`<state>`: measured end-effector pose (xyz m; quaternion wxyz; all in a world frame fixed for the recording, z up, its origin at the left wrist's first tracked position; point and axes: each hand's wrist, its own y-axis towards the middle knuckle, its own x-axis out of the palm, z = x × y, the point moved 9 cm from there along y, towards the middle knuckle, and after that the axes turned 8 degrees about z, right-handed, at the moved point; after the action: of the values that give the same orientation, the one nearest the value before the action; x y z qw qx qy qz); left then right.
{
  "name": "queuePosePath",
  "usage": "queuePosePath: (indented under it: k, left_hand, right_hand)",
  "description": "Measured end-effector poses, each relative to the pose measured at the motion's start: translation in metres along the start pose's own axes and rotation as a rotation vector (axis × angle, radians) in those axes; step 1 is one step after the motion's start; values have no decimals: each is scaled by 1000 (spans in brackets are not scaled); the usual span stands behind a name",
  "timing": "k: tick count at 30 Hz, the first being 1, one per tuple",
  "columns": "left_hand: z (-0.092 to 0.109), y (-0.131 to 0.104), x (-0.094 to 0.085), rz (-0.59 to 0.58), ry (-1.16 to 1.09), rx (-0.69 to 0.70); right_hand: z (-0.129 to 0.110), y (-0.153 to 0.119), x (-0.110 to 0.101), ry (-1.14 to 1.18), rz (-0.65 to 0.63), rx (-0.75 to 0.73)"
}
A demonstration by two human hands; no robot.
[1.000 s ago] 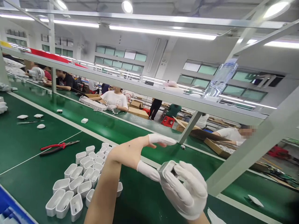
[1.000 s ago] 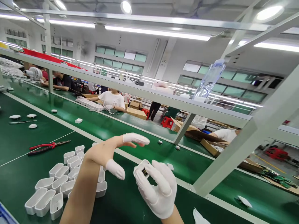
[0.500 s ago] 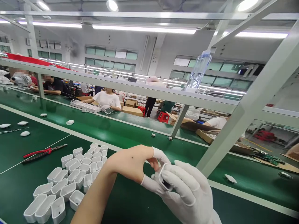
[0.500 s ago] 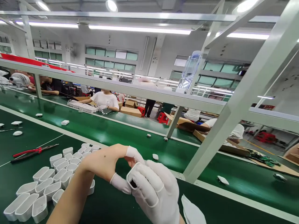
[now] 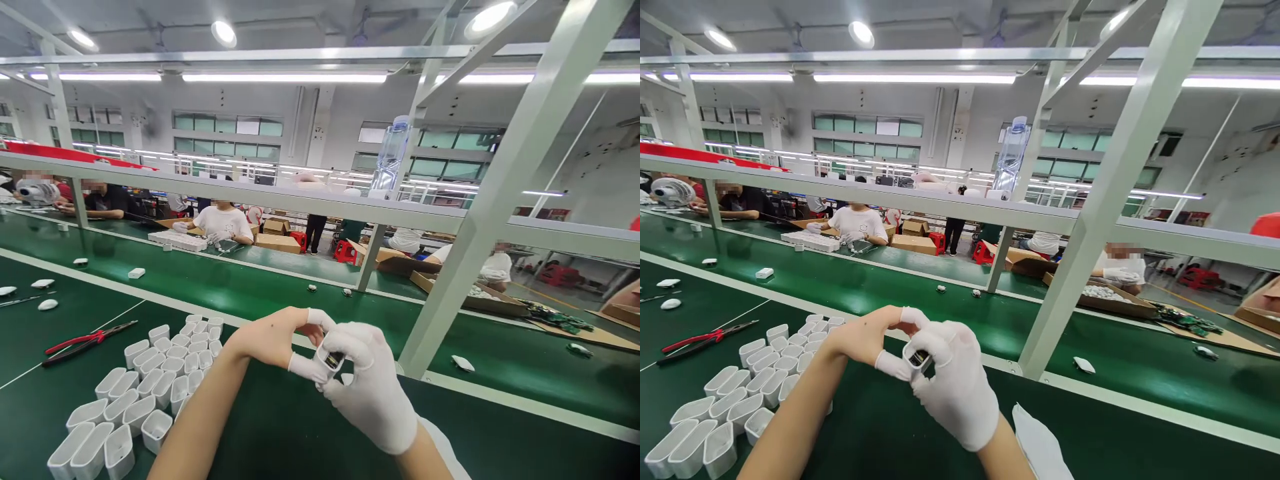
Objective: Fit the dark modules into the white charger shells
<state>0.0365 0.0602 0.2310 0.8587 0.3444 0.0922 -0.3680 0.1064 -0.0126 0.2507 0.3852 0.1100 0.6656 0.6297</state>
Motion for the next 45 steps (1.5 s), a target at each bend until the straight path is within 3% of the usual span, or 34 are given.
queuePosePath:
  k: [4,8,12,15,24,29,34,36,40,45]
  left_hand:
    - [-10,10,-6,89,-121,32]
    - [-14,13,-8,133,-110,31]
    - [-19,13,-8,130,-105,-4]
    - [-23,13,-5,108,-100,-16]
    - [-30,15,3,40,-185,-22]
    - [-22,14,-4,139,-53,27]
    - [-14,14,-8,214,36,91]
    - [-15,16,-11,244,38,122]
    - [-22,19,-19,319,136,170]
    - [-36,22,-5,199,235,70]
  right_hand:
    - [31,-8,-12,38,121,84]
    - [33,-10,-19,-187,151,-61]
    - [26,-7,-11,-317,89,-144]
    - [19,-1,-4,-275,26,-167]
    - [20,4,4,-111,-108,-35]
    - [53,-17,5,66,75,153]
    - [82,-34,12,81,111,283]
    - [90,-35,17,201,62,410]
    - [96,-41,45,755,-101,807]
    - [109,-45,48,737,25,955]
